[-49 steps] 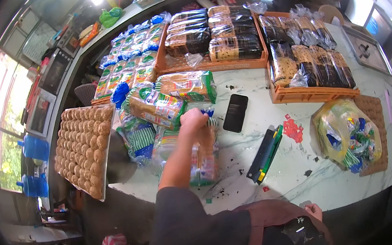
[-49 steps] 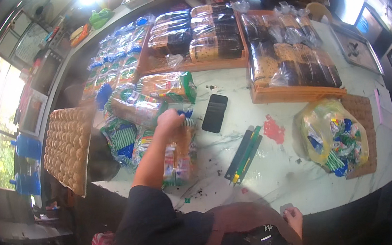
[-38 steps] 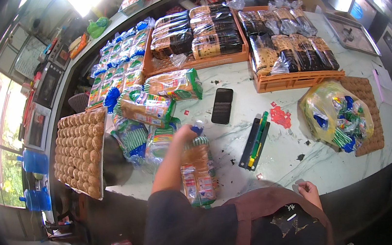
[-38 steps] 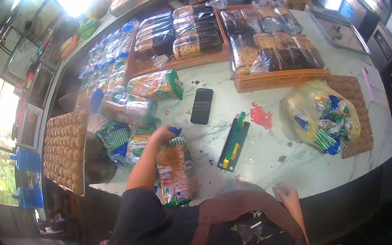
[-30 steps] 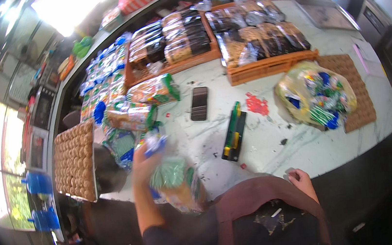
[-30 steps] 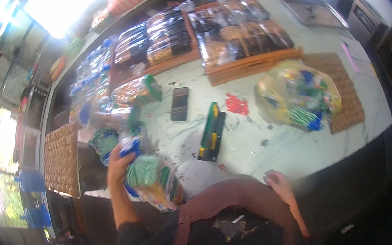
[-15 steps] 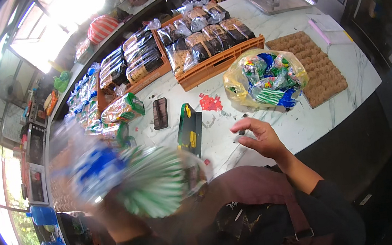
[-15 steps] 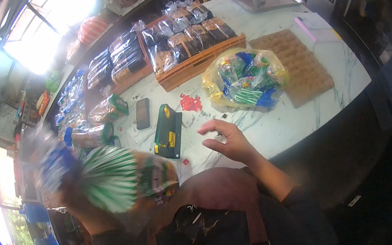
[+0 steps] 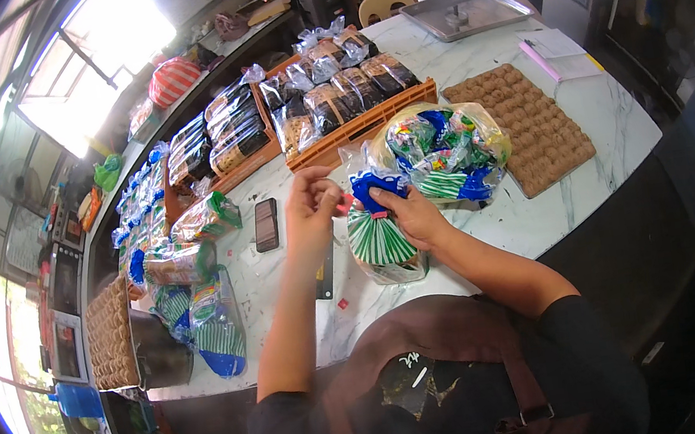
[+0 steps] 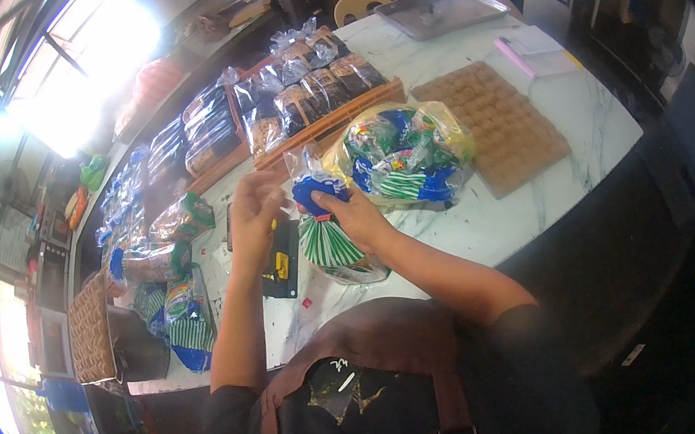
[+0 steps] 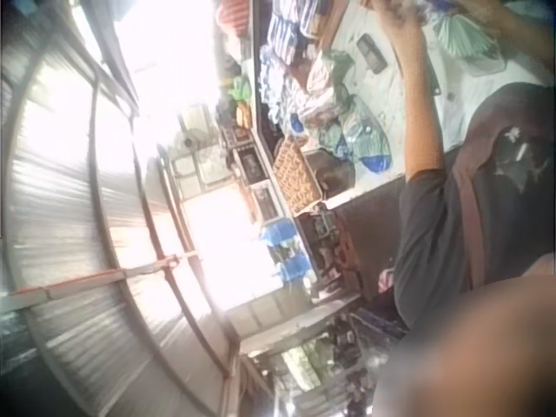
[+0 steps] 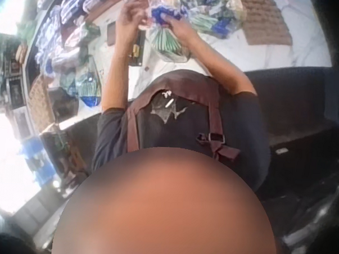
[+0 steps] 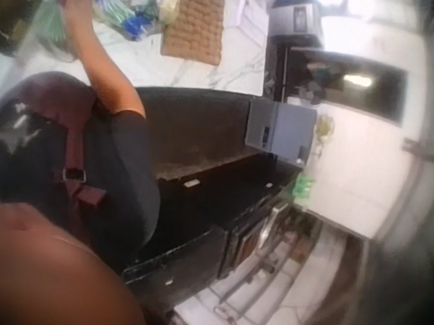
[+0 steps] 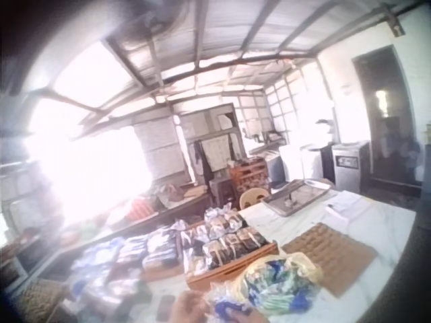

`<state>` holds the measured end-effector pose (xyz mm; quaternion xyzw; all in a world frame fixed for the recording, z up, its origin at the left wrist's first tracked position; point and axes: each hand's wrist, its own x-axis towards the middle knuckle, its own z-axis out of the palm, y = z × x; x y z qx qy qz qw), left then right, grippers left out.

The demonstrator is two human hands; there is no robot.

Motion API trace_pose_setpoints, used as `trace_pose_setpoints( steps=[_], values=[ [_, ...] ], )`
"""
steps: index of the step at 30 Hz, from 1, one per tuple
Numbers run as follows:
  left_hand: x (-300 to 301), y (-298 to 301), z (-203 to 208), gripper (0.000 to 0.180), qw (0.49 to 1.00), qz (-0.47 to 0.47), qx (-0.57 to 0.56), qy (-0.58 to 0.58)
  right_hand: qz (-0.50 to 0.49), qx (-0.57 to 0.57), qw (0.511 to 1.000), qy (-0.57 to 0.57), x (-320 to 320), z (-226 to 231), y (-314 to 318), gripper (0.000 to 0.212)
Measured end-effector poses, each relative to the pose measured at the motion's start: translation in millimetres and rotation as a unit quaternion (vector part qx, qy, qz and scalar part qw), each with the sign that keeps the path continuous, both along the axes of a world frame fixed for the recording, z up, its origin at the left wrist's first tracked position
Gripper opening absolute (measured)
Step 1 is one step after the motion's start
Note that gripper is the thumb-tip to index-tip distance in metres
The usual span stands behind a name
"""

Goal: The person repeatedly packs small round baked items into clear plastic bags, seals them with a handheld heat sealer, and places the finished packages into a wooden crate. The person also moves trays of baked goods on the table.

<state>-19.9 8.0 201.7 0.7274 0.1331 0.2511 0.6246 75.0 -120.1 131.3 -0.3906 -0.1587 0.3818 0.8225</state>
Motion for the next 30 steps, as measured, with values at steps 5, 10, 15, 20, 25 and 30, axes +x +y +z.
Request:
trace_pose_setpoints(
  steps=[5, 10, 15, 20, 25, 30],
  values=[
    [-17.9, -23.6, -21.0, 0.007, 0.917, 0.098, 0.379, -0.072, 0.017, 0.057, 0.997, 0.048, -3.8, -3.3, -1.4, 0.023],
    [-25.3, -36.6, -44.7, 0.009, 0.98, 0.105, 0.168, -0.001, 0.063, 0.081, 0.994, 0.049, -9.0, -12.0, -2.0, 0.021],
    [-34.9, -24.5, -45.2, 0.021, 0.967, 0.091, 0.238, -0.022, 0.134, 0.034, 0.99, -0.009, 9.9, -17.9, -13.9, 0.039],
    [-33.7, -22.5, -38.0, 0.023, 0.972, 0.012, 0.234, -0.029, 0.164, -0.044, 0.972, -0.164, 26.0, -0.8, -18.2, 0.053],
    [-29.9, -26.6, -41.4, 0.024, 0.983, -0.027, 0.182, 0.005, 0.044, -0.027, 0.854, -0.517, 13.2, 16.5, -20.4, 0.068],
    [-39.7, -25.5, -42.9, 0.024, 0.977, -0.037, 0.21, 0.026, 0.049, -0.107, 0.766, -0.632, 17.6, 35.7, -28.5, 0.024]
  ],
)
